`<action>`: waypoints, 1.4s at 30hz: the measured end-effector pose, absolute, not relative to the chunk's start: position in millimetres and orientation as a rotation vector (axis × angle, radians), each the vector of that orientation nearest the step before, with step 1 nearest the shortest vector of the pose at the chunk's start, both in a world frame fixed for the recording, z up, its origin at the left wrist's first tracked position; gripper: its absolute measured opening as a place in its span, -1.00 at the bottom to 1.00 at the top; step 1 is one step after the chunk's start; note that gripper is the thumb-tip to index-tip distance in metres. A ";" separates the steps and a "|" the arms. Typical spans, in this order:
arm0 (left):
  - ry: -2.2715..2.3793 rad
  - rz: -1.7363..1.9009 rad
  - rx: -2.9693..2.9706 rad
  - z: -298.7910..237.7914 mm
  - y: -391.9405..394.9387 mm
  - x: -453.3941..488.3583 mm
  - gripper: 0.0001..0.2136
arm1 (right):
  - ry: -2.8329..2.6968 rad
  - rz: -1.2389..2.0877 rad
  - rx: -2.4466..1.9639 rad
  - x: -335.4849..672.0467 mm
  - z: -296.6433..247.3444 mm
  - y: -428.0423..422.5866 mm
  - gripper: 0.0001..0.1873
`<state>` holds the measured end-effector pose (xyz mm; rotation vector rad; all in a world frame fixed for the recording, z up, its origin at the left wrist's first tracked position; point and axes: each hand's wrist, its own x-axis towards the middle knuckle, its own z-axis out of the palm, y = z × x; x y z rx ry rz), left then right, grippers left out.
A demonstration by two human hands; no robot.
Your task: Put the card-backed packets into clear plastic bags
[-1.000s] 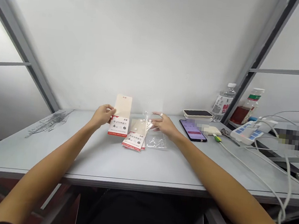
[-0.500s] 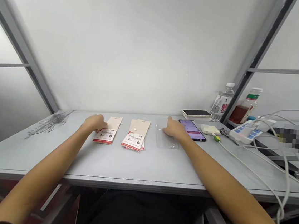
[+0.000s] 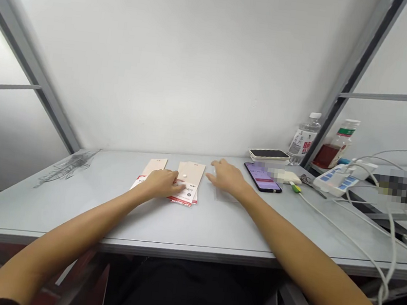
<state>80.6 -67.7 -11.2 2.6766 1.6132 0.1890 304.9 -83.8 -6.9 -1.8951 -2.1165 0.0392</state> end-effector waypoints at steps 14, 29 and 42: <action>1.635 0.478 2.689 0.4 -71.0 77.8 -0.74 | -1.907 0.211 -1.676 277.1 1.0 -103.4 -0.51; 1.405 0.762 2.745 -10.3 -80.3 86.2 -0.63 | -1.828 0.937 -1.118 261.7 -8.4 -111.6 -0.71; 1.176 0.836 2.705 -5.9 -78.1 82.8 -0.70 | -1.871 0.970 -1.044 258.1 -15.3 -113.4 -0.74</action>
